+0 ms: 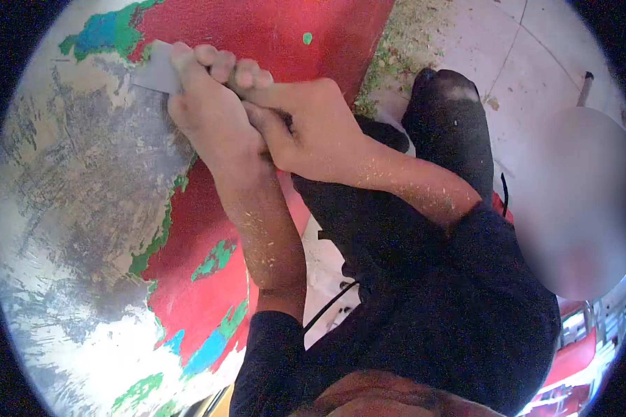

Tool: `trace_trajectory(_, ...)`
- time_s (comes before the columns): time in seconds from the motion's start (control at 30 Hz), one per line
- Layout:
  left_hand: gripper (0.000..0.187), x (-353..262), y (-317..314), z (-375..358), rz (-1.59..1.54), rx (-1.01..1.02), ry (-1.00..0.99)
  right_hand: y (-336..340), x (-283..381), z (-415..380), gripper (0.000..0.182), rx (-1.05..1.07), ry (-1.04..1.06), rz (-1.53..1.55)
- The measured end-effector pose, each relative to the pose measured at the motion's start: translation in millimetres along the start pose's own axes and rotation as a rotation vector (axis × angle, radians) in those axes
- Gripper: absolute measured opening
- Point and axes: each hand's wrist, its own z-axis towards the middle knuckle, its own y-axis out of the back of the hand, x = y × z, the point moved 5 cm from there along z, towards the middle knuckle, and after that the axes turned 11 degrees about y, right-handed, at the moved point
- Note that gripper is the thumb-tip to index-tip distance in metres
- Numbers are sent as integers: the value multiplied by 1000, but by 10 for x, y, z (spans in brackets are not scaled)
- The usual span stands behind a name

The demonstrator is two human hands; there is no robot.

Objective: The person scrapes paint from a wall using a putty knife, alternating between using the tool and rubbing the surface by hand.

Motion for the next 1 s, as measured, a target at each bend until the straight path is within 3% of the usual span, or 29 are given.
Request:
trace_trajectory(0.1, 34, 147, 120, -64, -4, 16, 101, -46, -34, -159, 17, 83, -23, 9)
trace_trajectory(0.13, 32, 228, 144, -119, -36, -84, 134, -11, -22, -202, 13, 35, -76, 95)
trace_trajectory(0.23, 31, 221, 152, -94, 11, -103, 83, -19, -48, -163, 13, 114, -24, 31)
trace_trajectory(0.33, 31, 211, 115, -134, -20, -117, 77, 0, -71, -233, 11, 63, -87, 65)
trace_trajectory(0.47, 31, 166, 103, -99, -11, -118, 97, 2, -34, -191, 14, 29, 11, 67)
trace_trajectory(0.67, 30, 164, 158, -154, 47, -112, 69, -80, -68, -302, 18, 55, -117, 128)
trace_trajectory(0.73, 31, 148, 136, -148, 39, -124, 88, -66, -45, -131, 14, 8, -2, 48)
trace_trajectory(0.83, 31, -172, -16, -2, 97, 2, -84, -55, 41, -15, 13, -28, 42, 6)
trace_trajectory(0.97, 31, 259, 172, -199, 52, -252, 90, -87, -143, -292, 19, 145, -116, 106)
trace_trajectory(1.0, 32, 277, 189, -136, 30, -243, 118, -64, -139, -249, 17, 117, -61, 99)
